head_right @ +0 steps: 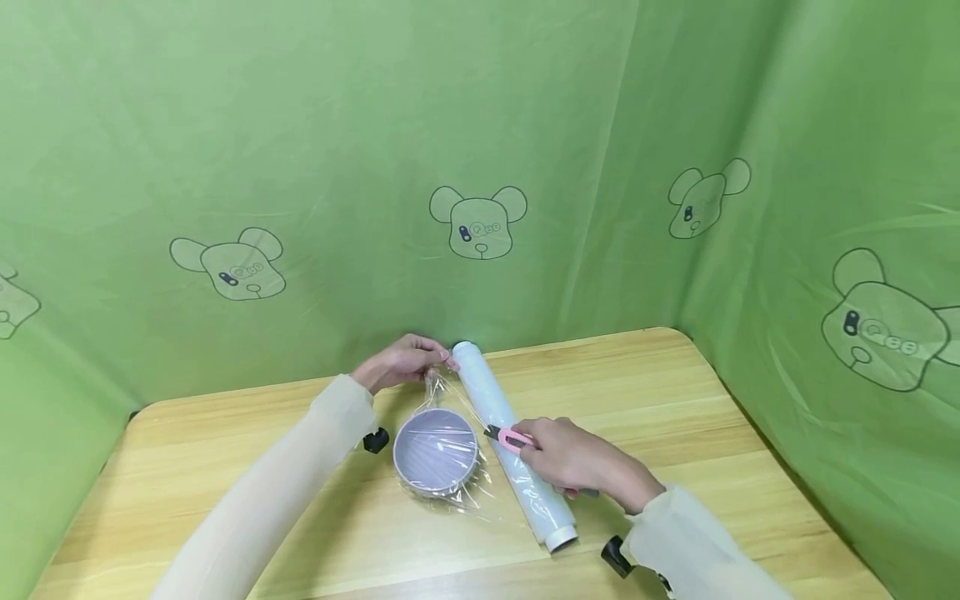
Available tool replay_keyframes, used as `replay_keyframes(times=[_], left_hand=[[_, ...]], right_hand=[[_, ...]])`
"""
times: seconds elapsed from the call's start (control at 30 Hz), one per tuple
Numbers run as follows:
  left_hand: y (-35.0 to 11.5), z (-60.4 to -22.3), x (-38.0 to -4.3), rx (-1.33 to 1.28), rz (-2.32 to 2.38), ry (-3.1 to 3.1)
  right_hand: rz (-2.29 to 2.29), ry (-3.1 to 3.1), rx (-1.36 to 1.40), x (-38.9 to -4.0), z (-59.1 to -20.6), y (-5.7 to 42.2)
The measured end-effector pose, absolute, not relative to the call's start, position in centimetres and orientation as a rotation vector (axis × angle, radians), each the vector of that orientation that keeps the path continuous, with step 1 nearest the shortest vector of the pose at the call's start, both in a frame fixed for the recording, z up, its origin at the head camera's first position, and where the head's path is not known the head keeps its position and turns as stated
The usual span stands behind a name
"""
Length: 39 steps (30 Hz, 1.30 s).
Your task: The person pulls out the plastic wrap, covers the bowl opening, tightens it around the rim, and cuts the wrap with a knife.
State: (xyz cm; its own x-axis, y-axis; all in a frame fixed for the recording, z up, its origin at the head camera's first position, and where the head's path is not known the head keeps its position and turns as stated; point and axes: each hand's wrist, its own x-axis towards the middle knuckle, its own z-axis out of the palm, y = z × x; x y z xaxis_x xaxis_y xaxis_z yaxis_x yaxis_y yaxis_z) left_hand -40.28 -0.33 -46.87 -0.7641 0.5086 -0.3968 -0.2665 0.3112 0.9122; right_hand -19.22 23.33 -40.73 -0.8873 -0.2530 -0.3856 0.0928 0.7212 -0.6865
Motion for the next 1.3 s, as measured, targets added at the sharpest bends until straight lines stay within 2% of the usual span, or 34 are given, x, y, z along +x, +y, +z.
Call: replay_keyframes(times=[0.43,1.3], left_hand=[[-0.5,-46.8,-40.3,0.218,1.515,1.899],[-0.4,-47.1,-40.4,0.222,1.508,1.905]], right_hand=[[-1.025,2.469,-0.140,-17.6,-41.2,24.0],[-1.064,2.485,-0.342,-13.7,-41.7,26.0]])
